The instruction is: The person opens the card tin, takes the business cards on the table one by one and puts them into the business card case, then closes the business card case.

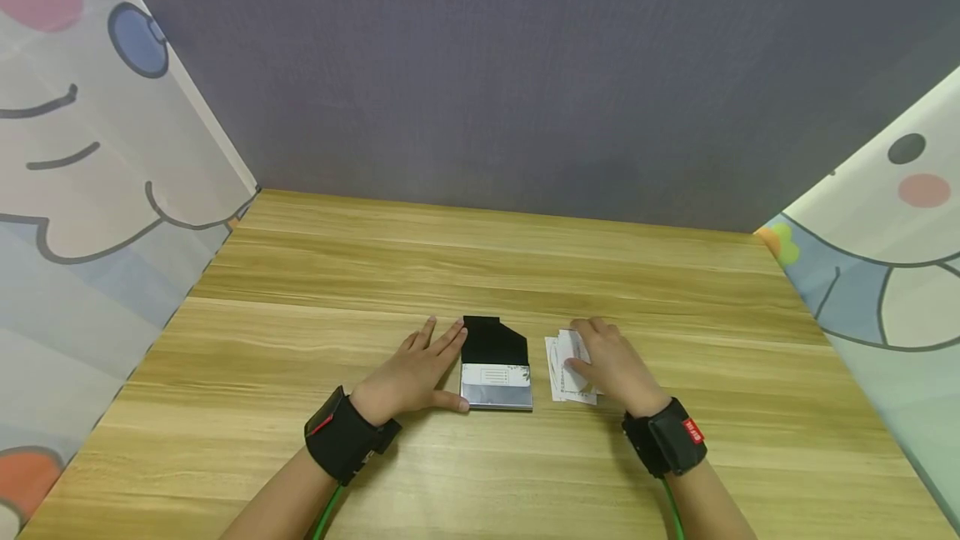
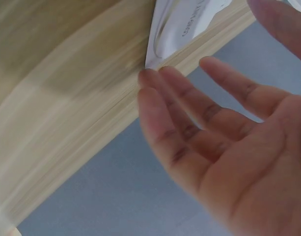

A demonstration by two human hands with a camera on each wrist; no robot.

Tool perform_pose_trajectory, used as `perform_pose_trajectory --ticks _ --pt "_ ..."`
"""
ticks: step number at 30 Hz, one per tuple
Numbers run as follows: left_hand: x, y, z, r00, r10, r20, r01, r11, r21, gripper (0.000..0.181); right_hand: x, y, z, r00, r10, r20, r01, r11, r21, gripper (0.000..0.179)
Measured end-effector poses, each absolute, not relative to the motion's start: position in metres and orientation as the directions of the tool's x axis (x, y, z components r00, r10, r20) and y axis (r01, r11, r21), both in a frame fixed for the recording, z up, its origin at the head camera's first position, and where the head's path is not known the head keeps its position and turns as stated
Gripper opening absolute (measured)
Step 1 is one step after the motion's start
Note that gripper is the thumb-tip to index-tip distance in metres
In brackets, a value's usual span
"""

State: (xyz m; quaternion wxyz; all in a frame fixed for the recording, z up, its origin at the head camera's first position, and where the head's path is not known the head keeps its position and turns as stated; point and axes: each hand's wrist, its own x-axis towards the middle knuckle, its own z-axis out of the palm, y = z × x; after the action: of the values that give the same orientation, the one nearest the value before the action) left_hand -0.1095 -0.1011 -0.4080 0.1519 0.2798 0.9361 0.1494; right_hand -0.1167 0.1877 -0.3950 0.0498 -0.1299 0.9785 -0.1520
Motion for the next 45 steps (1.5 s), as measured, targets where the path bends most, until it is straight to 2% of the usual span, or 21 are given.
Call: perform_pose_trajectory --ticks 11,23,36,45 --pt "-0.11 -0.102 -0.411 -0.789 0.585 -0.189 0.492 0.785 0.376 0.097 -0.112 0.188 -0.393 -0.972 -0.202 -0.123 -0.165 0.952 -0.258 0.064" --pt "-0.112 -0.101 -0.409 -0.793 0.571 -0.21 0.484 0.802 0.351 0.097 -0.112 0.185 -0.396 -0.975 -0.203 -0.088 -0.181 0.961 -0.211 0.075" --pt "-0.111 -0.101 -0.407 -0.795 0.571 -0.204 0.482 0.799 0.36 0.096 -0.116 0.181 -0.4 -0.975 -0.217 -0.046 -0.19 0.925 -0.328 0.083" --pt "-0.111 -0.101 -0.408 -0.795 0.571 -0.204 0.478 0.798 0.367 0.096 -0.118 0.177 -0.402 -0.974 -0.218 -0.063 -0.177 0.903 -0.392 0.087"
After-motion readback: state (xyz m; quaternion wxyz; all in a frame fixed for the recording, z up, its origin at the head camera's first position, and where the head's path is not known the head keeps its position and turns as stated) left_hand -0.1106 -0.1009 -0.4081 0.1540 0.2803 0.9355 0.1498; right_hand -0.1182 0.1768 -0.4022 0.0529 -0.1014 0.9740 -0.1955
